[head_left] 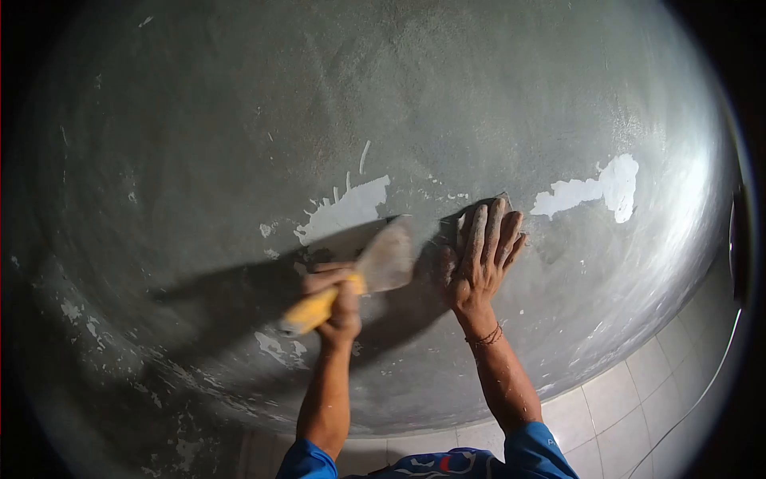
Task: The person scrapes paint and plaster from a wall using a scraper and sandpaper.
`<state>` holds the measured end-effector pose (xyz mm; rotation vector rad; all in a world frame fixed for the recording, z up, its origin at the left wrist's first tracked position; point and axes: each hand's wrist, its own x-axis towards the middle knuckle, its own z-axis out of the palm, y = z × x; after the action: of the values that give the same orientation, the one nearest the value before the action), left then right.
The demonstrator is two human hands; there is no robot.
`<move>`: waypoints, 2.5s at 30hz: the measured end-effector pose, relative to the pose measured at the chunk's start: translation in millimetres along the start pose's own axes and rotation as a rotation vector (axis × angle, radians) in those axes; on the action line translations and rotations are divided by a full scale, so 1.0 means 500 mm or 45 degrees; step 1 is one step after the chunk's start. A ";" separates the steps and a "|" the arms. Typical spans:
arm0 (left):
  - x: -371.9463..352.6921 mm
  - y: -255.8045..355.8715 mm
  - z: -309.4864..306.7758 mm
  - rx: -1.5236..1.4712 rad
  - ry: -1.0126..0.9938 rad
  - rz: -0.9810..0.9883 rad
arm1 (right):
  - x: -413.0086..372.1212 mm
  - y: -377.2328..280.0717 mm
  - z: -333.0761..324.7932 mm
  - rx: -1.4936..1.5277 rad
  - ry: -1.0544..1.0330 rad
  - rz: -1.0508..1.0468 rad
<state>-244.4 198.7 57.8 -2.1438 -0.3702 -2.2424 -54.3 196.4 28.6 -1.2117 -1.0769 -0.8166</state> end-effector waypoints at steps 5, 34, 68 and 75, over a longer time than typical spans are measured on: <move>0.002 -0.015 -0.058 0.076 0.065 0.089 | -0.012 0.035 -0.021 -0.079 -0.124 -0.063; 0.035 0.002 0.015 0.060 0.088 0.099 | -0.010 0.033 -0.018 -0.038 -0.087 -0.054; 0.050 0.007 0.008 -0.050 0.275 -0.045 | -0.014 0.050 -0.026 -0.099 -0.172 -0.097; 0.055 0.008 -0.024 -0.178 0.275 -0.054 | -0.003 0.060 -0.021 -0.062 -0.156 -0.129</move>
<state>-257.1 196.8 85.0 -1.9397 -0.2616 -2.5625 -25.0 191.7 17.7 -1.2690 -1.2325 -0.8591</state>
